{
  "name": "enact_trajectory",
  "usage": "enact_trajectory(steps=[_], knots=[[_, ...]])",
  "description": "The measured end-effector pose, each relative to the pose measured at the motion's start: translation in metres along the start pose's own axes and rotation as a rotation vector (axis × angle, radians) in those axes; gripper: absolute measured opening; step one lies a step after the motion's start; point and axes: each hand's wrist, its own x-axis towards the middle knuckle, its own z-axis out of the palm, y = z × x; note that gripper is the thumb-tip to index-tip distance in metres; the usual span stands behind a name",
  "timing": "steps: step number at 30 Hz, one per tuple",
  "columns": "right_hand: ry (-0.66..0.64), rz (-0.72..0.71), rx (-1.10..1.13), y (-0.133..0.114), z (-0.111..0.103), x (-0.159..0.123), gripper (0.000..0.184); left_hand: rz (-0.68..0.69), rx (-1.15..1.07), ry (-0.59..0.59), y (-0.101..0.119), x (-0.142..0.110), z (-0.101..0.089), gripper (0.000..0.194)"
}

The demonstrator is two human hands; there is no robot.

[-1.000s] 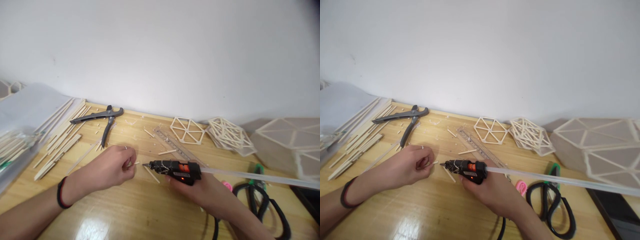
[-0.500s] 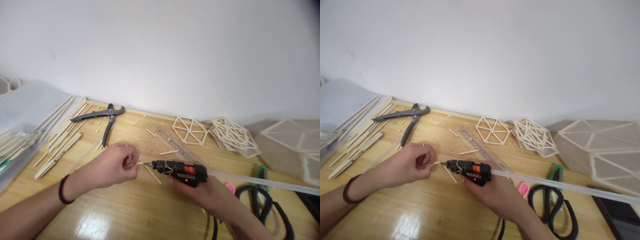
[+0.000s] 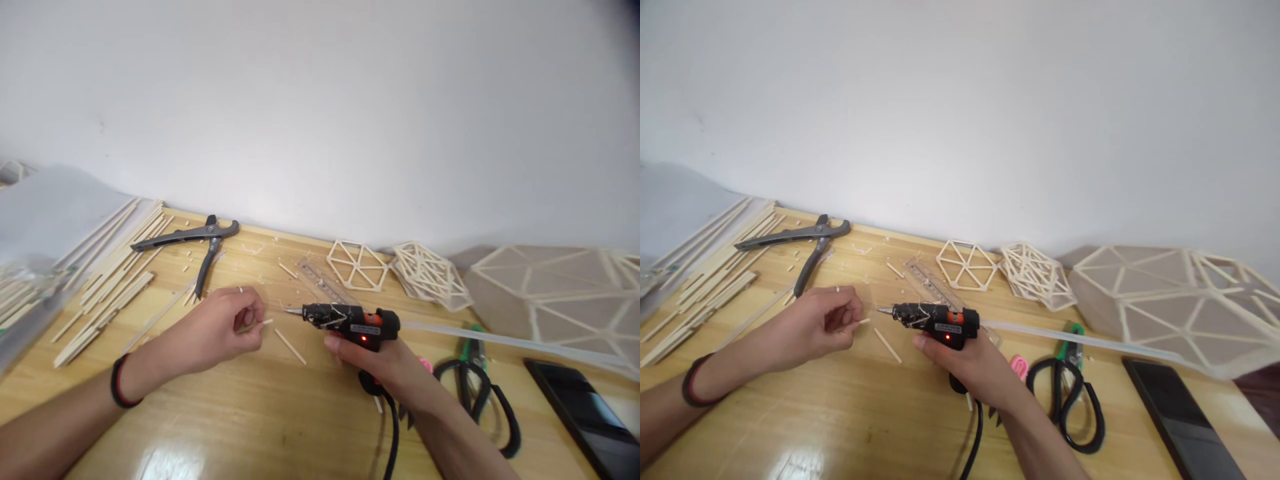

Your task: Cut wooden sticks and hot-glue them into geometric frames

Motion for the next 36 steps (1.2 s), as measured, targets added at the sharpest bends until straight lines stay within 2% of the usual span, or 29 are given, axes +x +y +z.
enact_trajectory(steps=[5,9,12,20,26,31,36], knots=[[-0.028,-0.025,-0.030,-0.007,-0.001,-0.001,0.033,-0.092,-0.060,-0.008,0.000,-0.001,0.000,0.002],[-0.084,-0.037,-0.040,-0.009,0.000,-0.001,0.027,-0.139,-0.113,-0.063,-0.004,0.000,-0.004,0.001],[-0.116,-0.020,-0.077,-0.009,-0.001,-0.001,0.030,-0.130,-0.142,-0.125,-0.006,0.002,-0.008,0.004],[-0.073,-0.005,-0.214,-0.008,0.000,-0.004,0.031,-0.150,-0.148,-0.214,-0.007,0.003,-0.018,0.008],[0.004,-0.101,-0.329,-0.018,0.009,-0.009,0.024,-0.086,-0.090,-0.193,-0.006,0.003,-0.017,0.005],[-0.075,-0.158,-0.287,-0.023,0.013,-0.008,0.020,0.031,0.009,-0.116,-0.006,0.000,-0.010,0.011],[-0.058,-0.167,-0.332,-0.021,0.013,-0.008,0.020,0.139,0.081,-0.077,-0.006,-0.001,-0.005,0.012]])
